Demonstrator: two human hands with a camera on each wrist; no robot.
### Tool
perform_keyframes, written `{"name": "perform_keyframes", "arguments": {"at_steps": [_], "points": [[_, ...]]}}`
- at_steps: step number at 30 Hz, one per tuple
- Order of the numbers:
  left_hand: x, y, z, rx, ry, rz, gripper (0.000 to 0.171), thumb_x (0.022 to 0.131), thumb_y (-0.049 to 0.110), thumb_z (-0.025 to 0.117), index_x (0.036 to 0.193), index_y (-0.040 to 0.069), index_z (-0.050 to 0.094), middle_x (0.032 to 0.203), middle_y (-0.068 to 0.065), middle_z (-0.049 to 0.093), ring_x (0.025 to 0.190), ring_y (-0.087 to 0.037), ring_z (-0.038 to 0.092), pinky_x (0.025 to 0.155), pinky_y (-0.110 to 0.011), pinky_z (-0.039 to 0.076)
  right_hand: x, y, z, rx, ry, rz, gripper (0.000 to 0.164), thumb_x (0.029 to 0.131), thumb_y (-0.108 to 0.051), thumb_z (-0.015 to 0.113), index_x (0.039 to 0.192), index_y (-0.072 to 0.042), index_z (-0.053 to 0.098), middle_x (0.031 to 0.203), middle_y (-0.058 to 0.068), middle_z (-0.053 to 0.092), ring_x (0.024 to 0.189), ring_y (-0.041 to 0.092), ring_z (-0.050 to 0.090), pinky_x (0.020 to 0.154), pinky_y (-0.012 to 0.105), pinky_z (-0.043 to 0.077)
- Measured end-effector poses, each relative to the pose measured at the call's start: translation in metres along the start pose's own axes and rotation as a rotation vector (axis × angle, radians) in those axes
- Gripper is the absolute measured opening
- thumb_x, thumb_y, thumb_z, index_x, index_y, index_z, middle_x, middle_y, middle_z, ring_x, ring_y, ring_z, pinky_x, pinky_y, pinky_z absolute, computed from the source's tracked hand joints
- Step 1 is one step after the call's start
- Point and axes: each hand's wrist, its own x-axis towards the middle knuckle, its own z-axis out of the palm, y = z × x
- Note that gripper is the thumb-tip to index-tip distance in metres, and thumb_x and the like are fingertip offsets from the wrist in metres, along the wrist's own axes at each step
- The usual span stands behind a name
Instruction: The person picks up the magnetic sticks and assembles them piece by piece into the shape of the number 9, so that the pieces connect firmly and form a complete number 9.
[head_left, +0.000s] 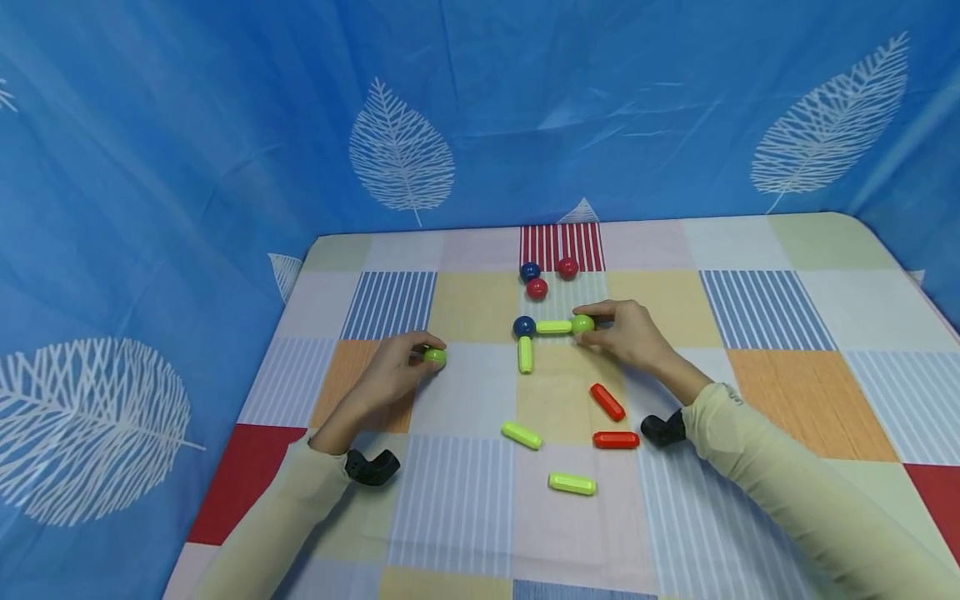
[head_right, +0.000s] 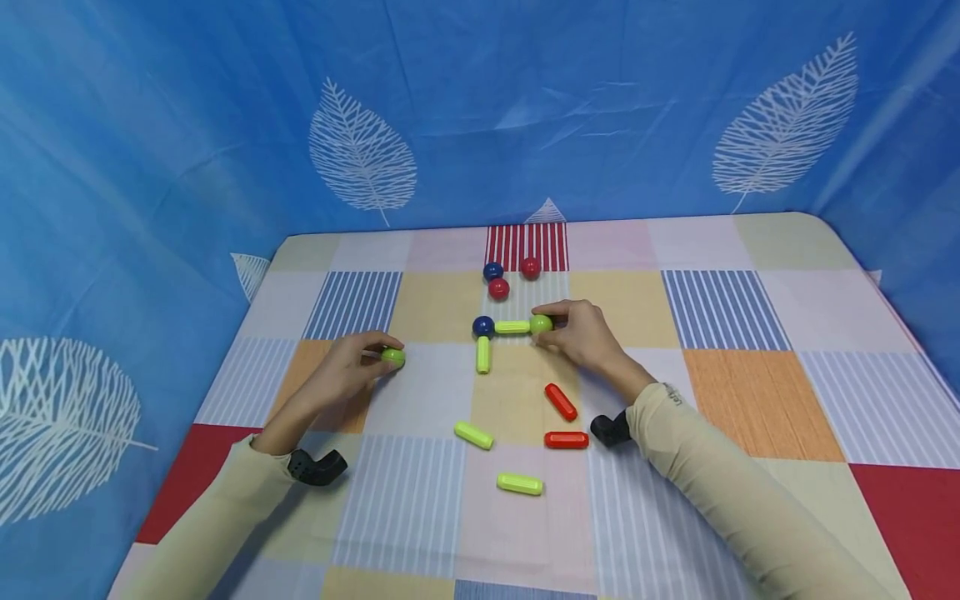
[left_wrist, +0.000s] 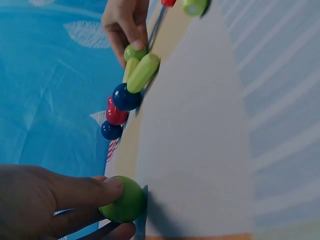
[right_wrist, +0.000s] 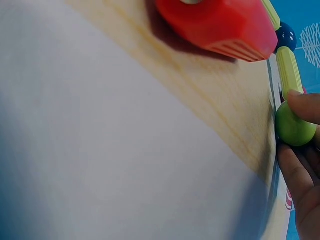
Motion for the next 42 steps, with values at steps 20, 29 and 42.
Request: {"name": "perform_keyframes", "arguments": {"at_steps": [20, 29, 42], "points": [[-0.017, 0.033, 0.050, -0.118, -0.048, 0.133, 0.024, 0.085, -0.005, 0.072, 0.109, -0.002, 0.070, 0.109, -0.012, 0.068, 0.098, -0.024, 0.065, 0.081, -0.029, 0.056, 0.000, -0.003, 0.000, 0.002, -0.026, 0.006, 0.041, 0.086, -0.014, 0.076, 0.125, -0.005, 0.067, 0.127, 0.018, 0.063, 0.119, 0.034, 0.056, 0.100, 0.050, 0.043], [-0.002, 0.044, 0.069, -0.162, -0.087, 0.193, 0.023, 0.085, -0.003, 0.072, 0.108, -0.001, 0.070, 0.107, -0.011, 0.067, 0.096, -0.023, 0.064, 0.081, -0.027, 0.055, 0.000, -0.005, -0.008, -0.063, -0.069, -0.058, 0.051, 0.087, -0.017, 0.074, 0.134, -0.002, 0.059, 0.135, 0.019, 0.058, 0.122, 0.036, 0.055, 0.101, 0.051, 0.044], [0.012, 0.054, 0.082, -0.088, -0.058, 0.216, 0.024, 0.081, 0.000, 0.078, 0.105, 0.003, 0.074, 0.101, -0.009, 0.058, 0.095, -0.023, 0.056, 0.084, -0.032, 0.051, 0.022, -0.040, 0.011, -0.101, -0.097, -0.246, 0.038, 0.091, -0.009, 0.067, 0.128, 0.000, 0.063, 0.127, 0.017, 0.063, 0.117, 0.036, 0.059, 0.099, 0.050, 0.047]]}}
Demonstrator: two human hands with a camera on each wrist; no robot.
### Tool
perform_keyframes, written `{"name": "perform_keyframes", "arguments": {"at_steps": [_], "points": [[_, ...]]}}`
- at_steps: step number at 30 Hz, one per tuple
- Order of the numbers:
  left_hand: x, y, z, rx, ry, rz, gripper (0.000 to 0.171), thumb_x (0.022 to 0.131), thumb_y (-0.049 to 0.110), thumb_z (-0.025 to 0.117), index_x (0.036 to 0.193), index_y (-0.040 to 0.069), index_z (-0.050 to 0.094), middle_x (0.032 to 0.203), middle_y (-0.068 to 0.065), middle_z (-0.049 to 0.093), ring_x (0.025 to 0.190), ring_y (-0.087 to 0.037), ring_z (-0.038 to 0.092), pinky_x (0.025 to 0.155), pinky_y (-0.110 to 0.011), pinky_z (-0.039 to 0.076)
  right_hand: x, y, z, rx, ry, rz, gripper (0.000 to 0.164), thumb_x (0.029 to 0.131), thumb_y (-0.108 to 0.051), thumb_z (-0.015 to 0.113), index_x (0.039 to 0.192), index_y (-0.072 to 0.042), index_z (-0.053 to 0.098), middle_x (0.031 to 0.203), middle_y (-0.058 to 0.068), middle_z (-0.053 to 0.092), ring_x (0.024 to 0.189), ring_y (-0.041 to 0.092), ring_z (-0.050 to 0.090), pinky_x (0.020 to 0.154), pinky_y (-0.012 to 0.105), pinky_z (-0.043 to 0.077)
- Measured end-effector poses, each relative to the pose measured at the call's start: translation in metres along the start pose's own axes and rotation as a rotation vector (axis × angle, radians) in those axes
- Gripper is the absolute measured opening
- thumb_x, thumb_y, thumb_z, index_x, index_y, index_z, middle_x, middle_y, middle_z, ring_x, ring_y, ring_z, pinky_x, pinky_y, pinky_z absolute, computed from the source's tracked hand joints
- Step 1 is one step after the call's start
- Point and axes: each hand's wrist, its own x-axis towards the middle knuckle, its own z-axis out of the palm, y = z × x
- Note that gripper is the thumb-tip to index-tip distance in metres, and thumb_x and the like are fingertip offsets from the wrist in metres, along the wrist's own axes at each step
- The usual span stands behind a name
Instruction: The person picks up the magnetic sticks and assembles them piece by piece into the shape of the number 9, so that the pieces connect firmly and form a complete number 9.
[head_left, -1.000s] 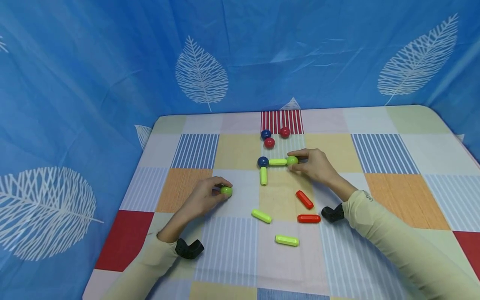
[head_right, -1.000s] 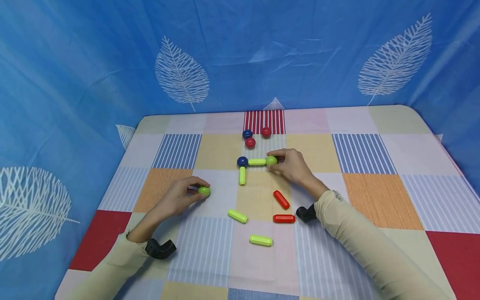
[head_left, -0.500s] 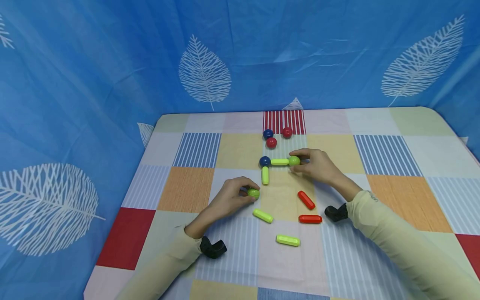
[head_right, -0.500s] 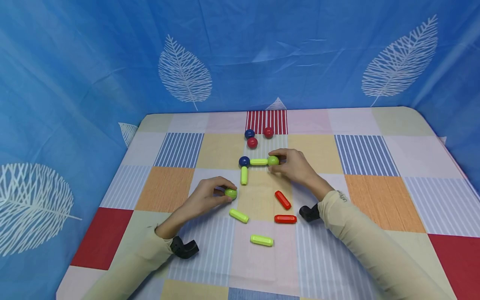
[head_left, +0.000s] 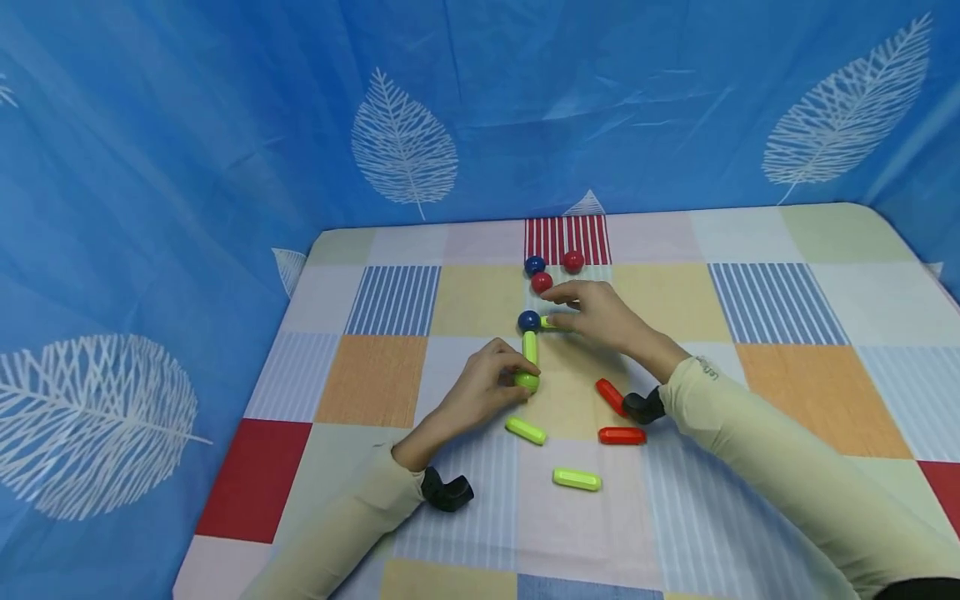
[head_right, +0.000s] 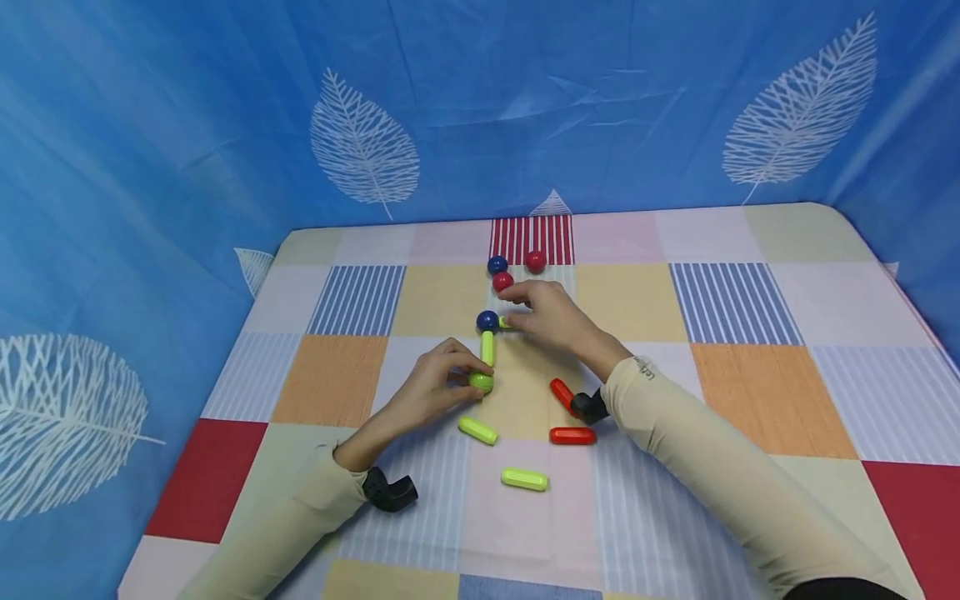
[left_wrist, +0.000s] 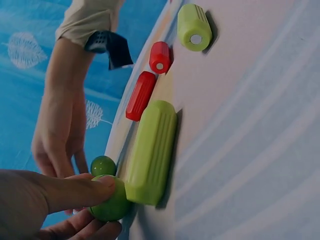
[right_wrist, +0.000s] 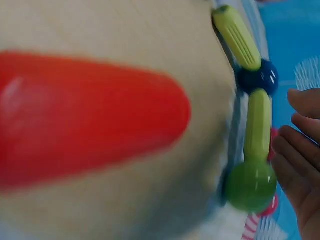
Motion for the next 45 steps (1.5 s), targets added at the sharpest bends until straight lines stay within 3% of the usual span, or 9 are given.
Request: {"name": "perform_keyframes", "arguments": {"at_steps": [6, 11, 45], "points": [[0.002, -0.001, 0.005, -0.002, 0.010, 0.007, 0.023, 0.081, 0.001, 0.078, 0.104, 0.005, 0.074, 0.100, -0.008, 0.057, 0.093, -0.023, 0.057, 0.083, -0.029, 0.051, 0.011, -0.009, 0.013, -0.067, -0.090, -0.089, 0.035, 0.091, -0.007, 0.067, 0.126, 0.000, 0.064, 0.124, 0.016, 0.065, 0.117, 0.032, 0.059, 0.098, 0.047, 0.048], [0.001, -0.002, 0.006, -0.006, 0.020, 0.002, 0.024, 0.081, 0.000, 0.078, 0.103, 0.005, 0.074, 0.099, -0.007, 0.057, 0.093, -0.021, 0.057, 0.083, -0.031, 0.052, 0.014, -0.007, 0.016, -0.112, -0.099, -0.129, 0.033, 0.091, -0.003, 0.067, 0.124, -0.001, 0.066, 0.121, 0.014, 0.066, 0.116, 0.029, 0.059, 0.097, 0.044, 0.049], [0.007, -0.003, 0.001, -0.001, -0.012, -0.017, 0.023, 0.084, 0.002, 0.077, 0.106, 0.006, 0.074, 0.100, -0.009, 0.056, 0.093, -0.021, 0.057, 0.084, -0.032, 0.052, 0.016, -0.005, 0.013, -0.081, -0.126, -0.081, 0.034, 0.093, -0.002, 0.065, 0.127, -0.004, 0.066, 0.127, 0.014, 0.064, 0.121, 0.029, 0.057, 0.099, 0.044, 0.047]]}}
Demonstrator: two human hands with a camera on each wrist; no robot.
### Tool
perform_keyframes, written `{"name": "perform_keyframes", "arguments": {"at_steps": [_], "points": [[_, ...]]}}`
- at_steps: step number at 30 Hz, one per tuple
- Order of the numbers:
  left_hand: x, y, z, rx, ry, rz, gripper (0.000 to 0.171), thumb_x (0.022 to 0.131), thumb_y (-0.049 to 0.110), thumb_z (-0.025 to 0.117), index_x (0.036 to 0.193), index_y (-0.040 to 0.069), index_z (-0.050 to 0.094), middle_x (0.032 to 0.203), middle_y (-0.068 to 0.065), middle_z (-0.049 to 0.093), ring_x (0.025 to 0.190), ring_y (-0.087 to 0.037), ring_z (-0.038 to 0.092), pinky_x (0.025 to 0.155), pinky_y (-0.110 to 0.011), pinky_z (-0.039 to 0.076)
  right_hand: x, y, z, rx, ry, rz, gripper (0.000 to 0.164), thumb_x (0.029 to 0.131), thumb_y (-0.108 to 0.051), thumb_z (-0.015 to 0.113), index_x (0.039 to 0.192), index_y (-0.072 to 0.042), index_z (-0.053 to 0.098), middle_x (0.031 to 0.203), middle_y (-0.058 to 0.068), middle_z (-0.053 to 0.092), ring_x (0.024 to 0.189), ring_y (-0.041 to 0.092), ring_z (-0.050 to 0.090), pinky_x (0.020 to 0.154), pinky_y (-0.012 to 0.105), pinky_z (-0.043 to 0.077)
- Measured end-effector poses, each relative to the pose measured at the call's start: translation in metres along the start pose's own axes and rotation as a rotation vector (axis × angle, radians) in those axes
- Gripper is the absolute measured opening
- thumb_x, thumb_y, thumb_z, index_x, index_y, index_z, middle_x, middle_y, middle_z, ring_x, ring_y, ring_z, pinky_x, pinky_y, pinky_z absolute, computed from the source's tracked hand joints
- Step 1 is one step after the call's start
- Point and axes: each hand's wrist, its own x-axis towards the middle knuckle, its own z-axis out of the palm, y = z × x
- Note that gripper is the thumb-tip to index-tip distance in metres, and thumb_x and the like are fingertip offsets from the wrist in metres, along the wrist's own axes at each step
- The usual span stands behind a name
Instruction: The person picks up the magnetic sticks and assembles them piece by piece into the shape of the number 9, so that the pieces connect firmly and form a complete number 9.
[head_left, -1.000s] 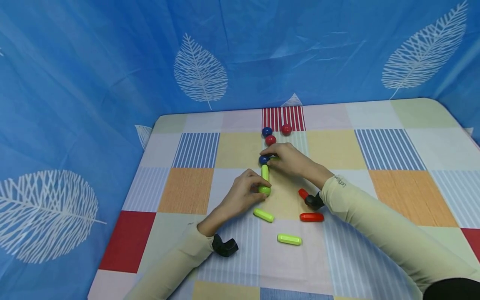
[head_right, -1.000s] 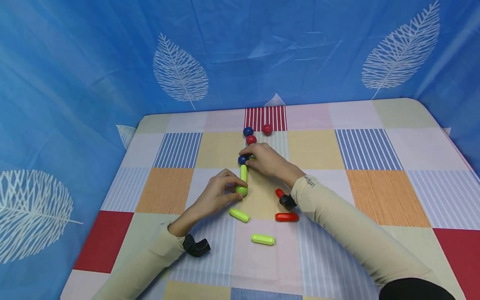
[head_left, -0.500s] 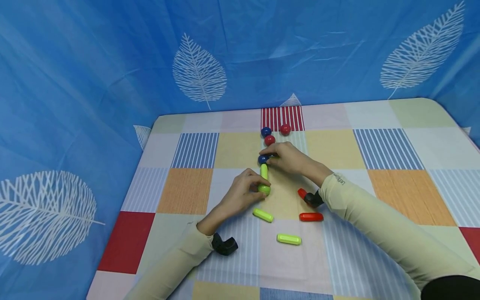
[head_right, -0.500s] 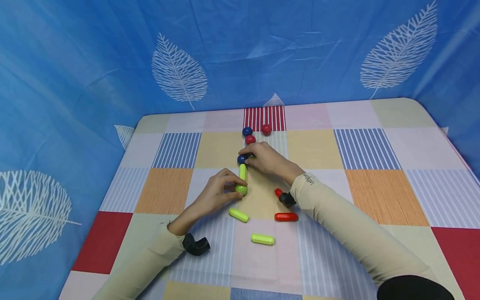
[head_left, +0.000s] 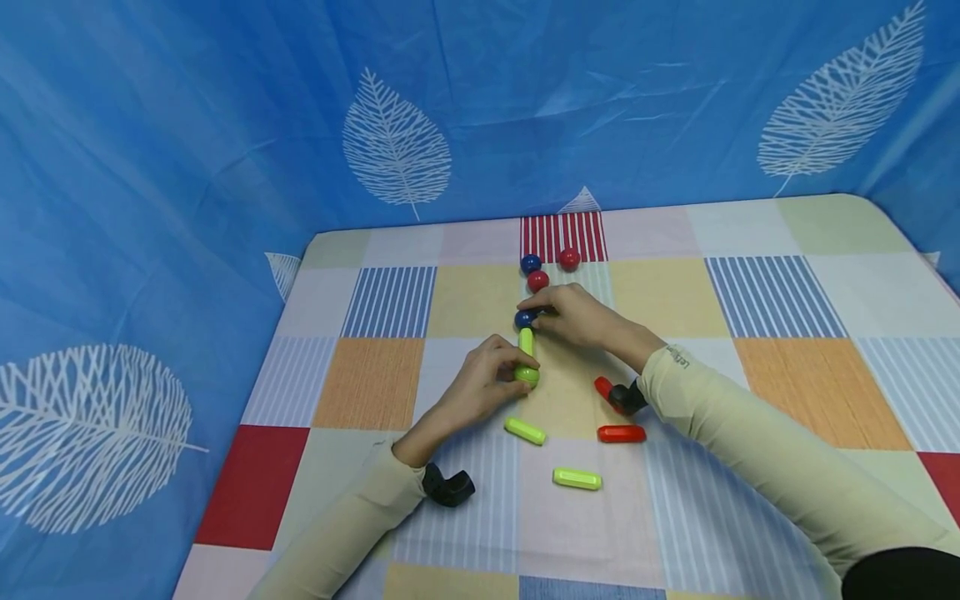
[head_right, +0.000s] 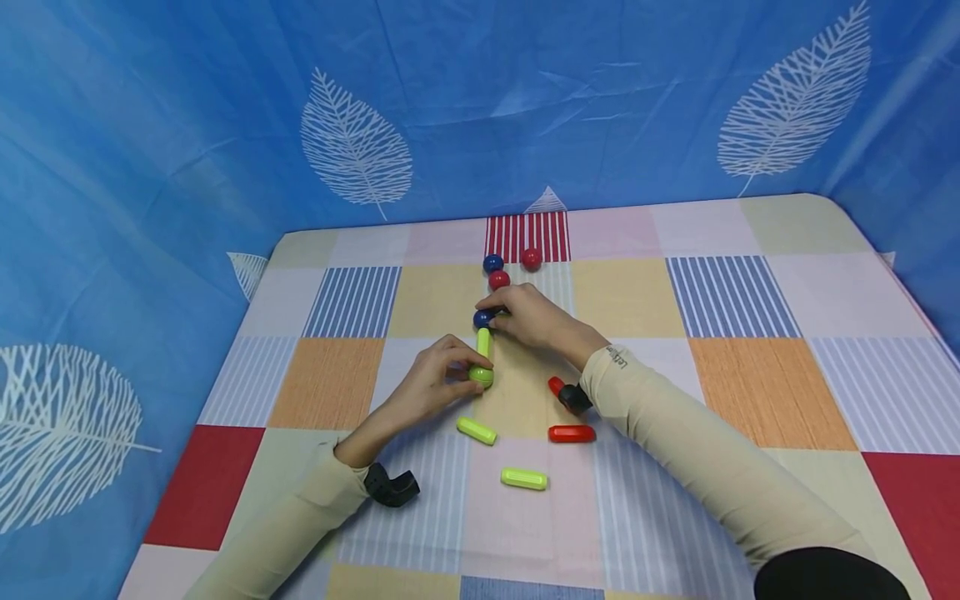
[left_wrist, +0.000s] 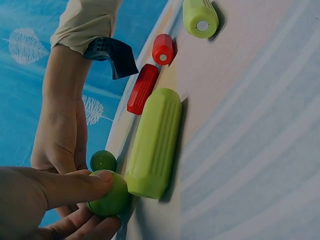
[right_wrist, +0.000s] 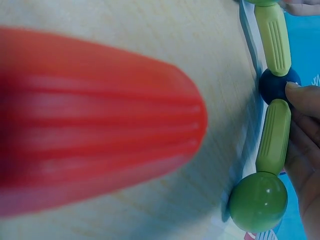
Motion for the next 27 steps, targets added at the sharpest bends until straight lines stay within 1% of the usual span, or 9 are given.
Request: {"name": "perform_keyframes", "arguments": {"at_steps": [3, 6, 10, 14, 17, 21, 24, 27], "points": [[0.000, 0.000, 0.001, -0.002, -0.001, 0.000, 0.023, 0.084, 0.002, 0.076, 0.107, 0.005, 0.073, 0.100, -0.009, 0.055, 0.093, -0.022, 0.057, 0.084, -0.032, 0.052, -0.001, 0.002, 0.000, -0.011, 0.001, -0.004, 0.034, 0.094, -0.005, 0.064, 0.128, -0.004, 0.065, 0.129, 0.015, 0.062, 0.122, 0.031, 0.056, 0.100, 0.046, 0.046], [-0.001, 0.000, 0.002, -0.011, -0.007, -0.004, 0.024, 0.084, 0.002, 0.076, 0.107, 0.004, 0.073, 0.100, -0.010, 0.055, 0.093, -0.022, 0.058, 0.084, -0.031, 0.052, -0.007, 0.006, -0.007, -0.023, 0.021, 0.006, 0.036, 0.096, -0.008, 0.062, 0.131, -0.003, 0.062, 0.133, 0.016, 0.060, 0.125, 0.032, 0.053, 0.103, 0.049, 0.043], [0.000, 0.000, 0.001, -0.018, -0.013, -0.007, 0.024, 0.085, 0.002, 0.075, 0.108, 0.004, 0.073, 0.101, -0.010, 0.055, 0.094, -0.022, 0.057, 0.084, -0.031, 0.052, -0.021, 0.016, -0.021, -0.028, 0.074, 0.067, 0.037, 0.095, -0.010, 0.063, 0.131, -0.001, 0.061, 0.132, 0.017, 0.060, 0.125, 0.035, 0.054, 0.103, 0.052, 0.042], [0.001, 0.000, -0.001, -0.008, -0.002, -0.011, 0.024, 0.084, 0.002, 0.076, 0.107, 0.005, 0.073, 0.100, -0.008, 0.056, 0.093, -0.021, 0.057, 0.084, -0.031, 0.052, -0.036, 0.024, -0.028, -0.034, 0.073, 0.109, 0.039, 0.092, -0.011, 0.068, 0.129, -0.001, 0.062, 0.128, 0.018, 0.062, 0.118, 0.036, 0.057, 0.099, 0.054, 0.044], [0.002, 0.000, 0.000, -0.004, 0.006, -0.014, 0.024, 0.083, 0.002, 0.077, 0.106, 0.005, 0.074, 0.099, -0.008, 0.056, 0.092, -0.020, 0.057, 0.084, -0.030, 0.052, -0.042, 0.029, -0.028, -0.036, 0.069, 0.097, 0.039, 0.089, -0.007, 0.069, 0.127, 0.001, 0.064, 0.123, 0.019, 0.064, 0.114, 0.035, 0.059, 0.097, 0.052, 0.046], [0.004, 0.001, 0.003, 0.010, 0.007, -0.020, 0.024, 0.083, 0.003, 0.077, 0.106, 0.005, 0.074, 0.099, -0.007, 0.056, 0.091, -0.019, 0.057, 0.083, -0.030, 0.052, -0.043, 0.032, -0.023, -0.038, 0.088, 0.095, 0.034, 0.087, -0.002, 0.069, 0.121, 0.002, 0.067, 0.117, 0.018, 0.067, 0.109, 0.032, 0.060, 0.095, 0.050, 0.048], [0.006, 0.002, 0.005, 0.015, 0.010, -0.016, 0.024, 0.083, 0.004, 0.078, 0.106, 0.005, 0.073, 0.098, -0.008, 0.056, 0.090, -0.019, 0.057, 0.082, -0.030, 0.051, -0.043, 0.033, -0.022, -0.032, 0.087, 0.119, 0.034, 0.087, -0.003, 0.070, 0.120, 0.001, 0.068, 0.117, 0.017, 0.067, 0.109, 0.031, 0.060, 0.094, 0.049, 0.048], [0.006, 0.003, 0.007, 0.000, 0.015, -0.011, 0.024, 0.083, 0.004, 0.077, 0.107, 0.005, 0.073, 0.098, -0.008, 0.056, 0.091, -0.020, 0.058, 0.083, -0.029, 0.052, -0.045, 0.033, -0.023, -0.024, 0.081, 0.141, 0.035, 0.087, -0.003, 0.070, 0.121, 0.000, 0.067, 0.118, 0.018, 0.066, 0.110, 0.032, 0.060, 0.094, 0.050, 0.048]]}}
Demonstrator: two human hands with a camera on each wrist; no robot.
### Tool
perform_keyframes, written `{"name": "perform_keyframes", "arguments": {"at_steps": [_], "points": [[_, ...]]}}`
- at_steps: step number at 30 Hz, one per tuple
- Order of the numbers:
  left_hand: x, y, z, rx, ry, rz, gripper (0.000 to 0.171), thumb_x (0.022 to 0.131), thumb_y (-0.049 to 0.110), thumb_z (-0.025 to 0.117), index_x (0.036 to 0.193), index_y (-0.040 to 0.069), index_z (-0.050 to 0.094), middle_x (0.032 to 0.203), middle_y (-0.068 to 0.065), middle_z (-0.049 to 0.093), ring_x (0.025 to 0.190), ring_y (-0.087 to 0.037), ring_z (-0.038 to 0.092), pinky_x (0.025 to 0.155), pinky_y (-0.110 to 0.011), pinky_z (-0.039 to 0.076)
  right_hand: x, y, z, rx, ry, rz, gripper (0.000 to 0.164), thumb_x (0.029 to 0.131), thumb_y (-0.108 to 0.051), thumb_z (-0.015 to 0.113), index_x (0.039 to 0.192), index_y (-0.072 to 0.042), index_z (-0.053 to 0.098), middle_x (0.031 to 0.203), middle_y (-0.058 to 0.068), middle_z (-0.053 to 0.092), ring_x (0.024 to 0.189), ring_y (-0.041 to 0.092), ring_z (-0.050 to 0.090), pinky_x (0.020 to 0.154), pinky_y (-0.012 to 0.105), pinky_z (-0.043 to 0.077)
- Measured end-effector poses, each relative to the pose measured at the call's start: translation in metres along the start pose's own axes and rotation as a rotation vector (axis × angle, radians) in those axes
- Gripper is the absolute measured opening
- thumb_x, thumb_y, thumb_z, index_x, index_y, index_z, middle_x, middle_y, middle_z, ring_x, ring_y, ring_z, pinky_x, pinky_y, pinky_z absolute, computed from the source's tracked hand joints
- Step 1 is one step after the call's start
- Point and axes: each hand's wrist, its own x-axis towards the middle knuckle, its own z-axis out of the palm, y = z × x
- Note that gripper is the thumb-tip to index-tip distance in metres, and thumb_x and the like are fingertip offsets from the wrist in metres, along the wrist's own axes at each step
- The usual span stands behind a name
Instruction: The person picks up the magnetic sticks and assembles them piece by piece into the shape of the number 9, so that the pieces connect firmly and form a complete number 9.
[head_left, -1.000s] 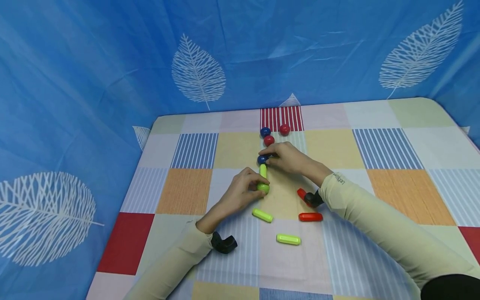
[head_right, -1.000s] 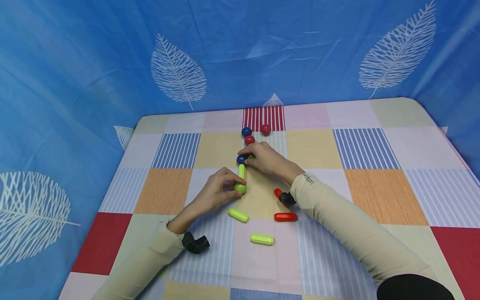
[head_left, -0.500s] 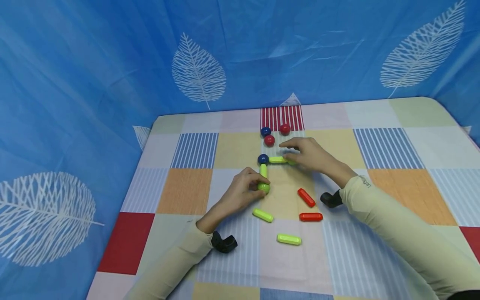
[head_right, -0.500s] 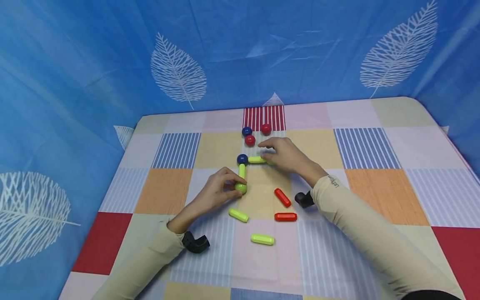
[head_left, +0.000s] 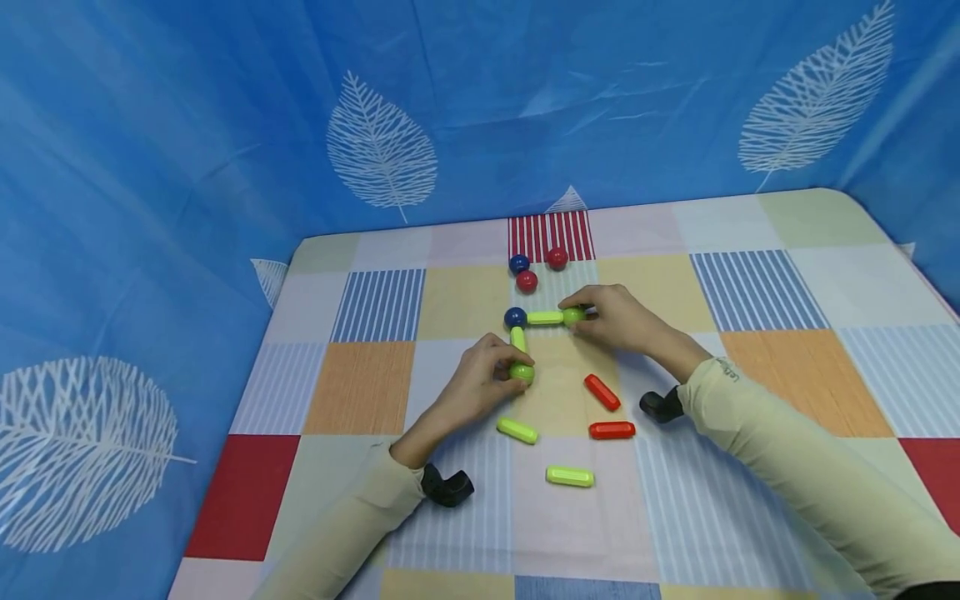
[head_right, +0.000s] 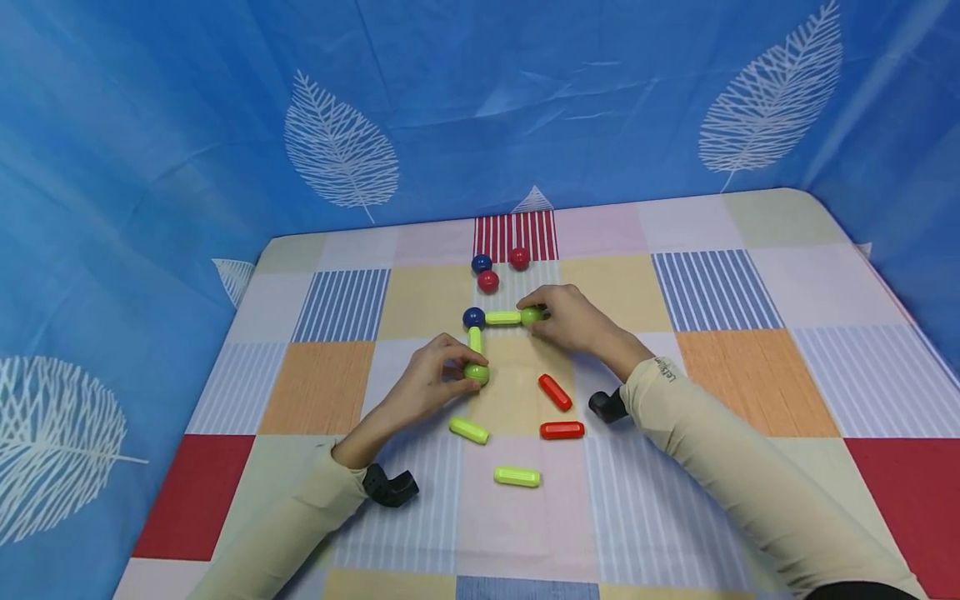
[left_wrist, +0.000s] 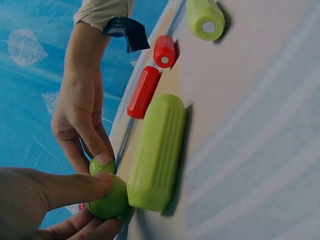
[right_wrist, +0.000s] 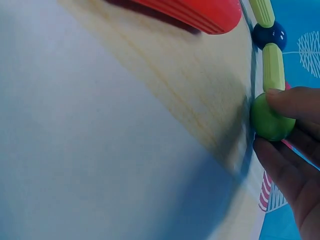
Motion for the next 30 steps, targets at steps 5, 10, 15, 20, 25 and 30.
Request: {"name": "perform_keyframes", "arguments": {"at_steps": [5, 10, 15, 20, 25, 30], "points": [[-0.0031, -0.0009, -0.0010, -0.025, 0.014, -0.010, 0.025, 0.083, 0.002, 0.076, 0.108, 0.005, 0.073, 0.099, -0.008, 0.056, 0.092, -0.020, 0.058, 0.084, -0.029, 0.053, 0.0005, 0.0006, -0.0014, 0.022, -0.011, 0.020, 0.036, 0.087, -0.003, 0.069, 0.123, -0.001, 0.067, 0.121, 0.018, 0.065, 0.114, 0.033, 0.058, 0.096, 0.051, 0.047], [-0.0012, 0.0000, -0.0001, -0.019, 0.016, -0.002, 0.025, 0.084, 0.003, 0.077, 0.108, 0.005, 0.072, 0.099, -0.009, 0.056, 0.091, -0.021, 0.059, 0.083, -0.030, 0.053, 0.0011, 0.0039, -0.0016, 0.052, -0.014, 0.045, 0.036, 0.087, -0.003, 0.069, 0.123, -0.002, 0.067, 0.122, 0.018, 0.065, 0.115, 0.033, 0.057, 0.096, 0.051, 0.047], [0.0009, 0.0001, 0.0018, -0.012, 0.013, 0.000, 0.025, 0.084, 0.005, 0.077, 0.108, 0.005, 0.072, 0.098, -0.010, 0.056, 0.090, -0.021, 0.059, 0.082, -0.033, 0.052, 0.0013, 0.0042, -0.0012, 0.066, -0.017, 0.051, 0.037, 0.086, -0.003, 0.070, 0.123, -0.002, 0.067, 0.122, 0.018, 0.065, 0.115, 0.033, 0.056, 0.096, 0.050, 0.047], [0.0012, -0.0002, 0.0023, 0.002, 0.013, 0.003, 0.024, 0.083, 0.005, 0.077, 0.107, 0.005, 0.073, 0.098, -0.010, 0.057, 0.089, -0.021, 0.059, 0.081, -0.032, 0.052, 0.0013, 0.0048, -0.0007, 0.065, -0.019, 0.063, 0.038, 0.086, -0.003, 0.070, 0.124, -0.002, 0.067, 0.123, 0.019, 0.064, 0.115, 0.033, 0.056, 0.096, 0.050, 0.047], [0.0010, 0.0000, 0.0019, 0.008, 0.011, 0.001, 0.024, 0.083, 0.005, 0.078, 0.107, 0.005, 0.073, 0.097, -0.009, 0.056, 0.090, -0.020, 0.059, 0.081, -0.031, 0.053, 0.0013, 0.0054, 0.0000, 0.079, -0.020, 0.070, 0.037, 0.087, -0.003, 0.070, 0.124, -0.003, 0.067, 0.124, 0.019, 0.064, 0.115, 0.033, 0.056, 0.095, 0.050, 0.047], [0.0000, -0.0001, 0.0012, 0.002, 0.012, 0.002, 0.024, 0.084, 0.004, 0.077, 0.107, 0.005, 0.073, 0.097, -0.008, 0.056, 0.090, -0.020, 0.059, 0.081, -0.028, 0.053, 0.0013, 0.0055, 0.0002, 0.086, -0.022, 0.066, 0.037, 0.087, -0.002, 0.069, 0.124, -0.003, 0.067, 0.125, 0.019, 0.063, 0.116, 0.033, 0.056, 0.095, 0.049, 0.048]]}}
